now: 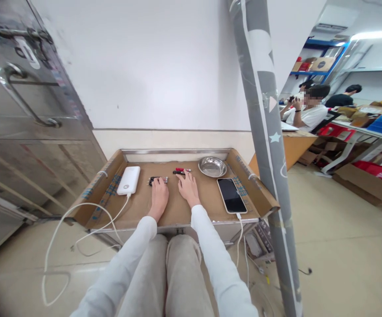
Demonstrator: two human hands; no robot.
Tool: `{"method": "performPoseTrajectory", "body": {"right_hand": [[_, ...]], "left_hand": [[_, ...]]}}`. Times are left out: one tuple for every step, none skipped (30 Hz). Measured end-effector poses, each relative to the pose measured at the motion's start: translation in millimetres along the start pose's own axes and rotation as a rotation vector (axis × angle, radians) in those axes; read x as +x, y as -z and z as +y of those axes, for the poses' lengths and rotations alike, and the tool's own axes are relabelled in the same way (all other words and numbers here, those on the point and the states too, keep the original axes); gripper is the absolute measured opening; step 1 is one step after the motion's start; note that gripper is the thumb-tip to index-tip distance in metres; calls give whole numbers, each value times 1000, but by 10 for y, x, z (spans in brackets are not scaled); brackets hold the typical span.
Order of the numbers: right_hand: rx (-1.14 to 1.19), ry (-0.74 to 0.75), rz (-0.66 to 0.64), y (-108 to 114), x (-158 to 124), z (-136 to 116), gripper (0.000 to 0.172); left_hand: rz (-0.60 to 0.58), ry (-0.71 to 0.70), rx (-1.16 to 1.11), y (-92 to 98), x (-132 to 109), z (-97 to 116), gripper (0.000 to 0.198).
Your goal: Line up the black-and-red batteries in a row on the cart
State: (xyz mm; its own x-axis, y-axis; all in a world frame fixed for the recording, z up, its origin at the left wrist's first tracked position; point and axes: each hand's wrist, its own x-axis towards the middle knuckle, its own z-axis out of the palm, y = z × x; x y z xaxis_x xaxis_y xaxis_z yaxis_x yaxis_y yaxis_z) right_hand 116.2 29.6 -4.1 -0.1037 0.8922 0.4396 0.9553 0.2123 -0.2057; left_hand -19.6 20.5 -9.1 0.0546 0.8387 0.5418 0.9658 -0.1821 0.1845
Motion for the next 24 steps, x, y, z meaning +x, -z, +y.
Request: {"method": "performPoseTrajectory", "body": {"right_hand": [[1,3,7,-4,7,5,39],[0,3,16,-6,11,10,39],[-5,0,27,-5,13,16,40],[-16,-11,40,-3,15,22,40],[-30,-32,56,0,18,29,41],[-45,-57,70,3,21,36,41],[-61,-87,82,4,26,43,41],[-77,-117,91,3,31,50,40],[-91,-144,98,0,36,56,38],[-104,-164,103,-6,41,62,36],[-117,-176,107,-13,44,68,32],[-127,-181,111,-21,47,74,29],[-134,-178,113,-29,48,80,26],[-136,-171,113,-38,48,86,24],[-135,-166,111,-45,47,93,22],[-131,-165,108,-52,46,100,20],[-126,-166,102,-56,44,107,19],[-118,-166,91,-58,42,113,18],[-107,-161,78,-57,40,119,18],[-95,-152,63,-54,38,125,18],[-80,-139,47,-49,36,129,18],[-65,-127,34,-44,35,133,19],[-51,-118,23,-39,34,137,19],[-38,-115,16,-36,34,141,20]], "left_hand": [[-10,-43,-8,-3,0,7,31],[-17,-90,-19,-9,1,16,32],[-24,-135,-33,-20,5,30,32],[-31,-173,-48,-36,14,47,32],[-39,-199,-65,-56,28,67,32],[-46,-214,-83,-80,47,90,31],[-51,-217,-101,-106,70,115,31],[-54,-213,-116,-135,97,141,30],[-55,-204,-129,-164,126,167,29],[-55,-194,-140,-193,156,192,29],[-55,-185,-150,-222,186,214,28],[-57,-179,-159,-248,213,233,28],[-63,-171,-166,-273,236,248,28],[-72,-165,-169,-295,256,258,28],[-83,-158,-173,-314,272,264,27],[-95,-152,-178,-330,283,267,26],[-106,-147,-190,-342,291,265,26],[-114,-144,-208,-352,297,261,25],[-122,-144,-229,-358,300,256,24],[-131,-144,-253,-362,302,249,23],[-142,-144,-275,-363,302,243,23],[-155,-144,-294,-362,302,238,22],[-168,-145,-309,-360,301,233,22],[-179,-146,-322,-357,300,230,22]]}}
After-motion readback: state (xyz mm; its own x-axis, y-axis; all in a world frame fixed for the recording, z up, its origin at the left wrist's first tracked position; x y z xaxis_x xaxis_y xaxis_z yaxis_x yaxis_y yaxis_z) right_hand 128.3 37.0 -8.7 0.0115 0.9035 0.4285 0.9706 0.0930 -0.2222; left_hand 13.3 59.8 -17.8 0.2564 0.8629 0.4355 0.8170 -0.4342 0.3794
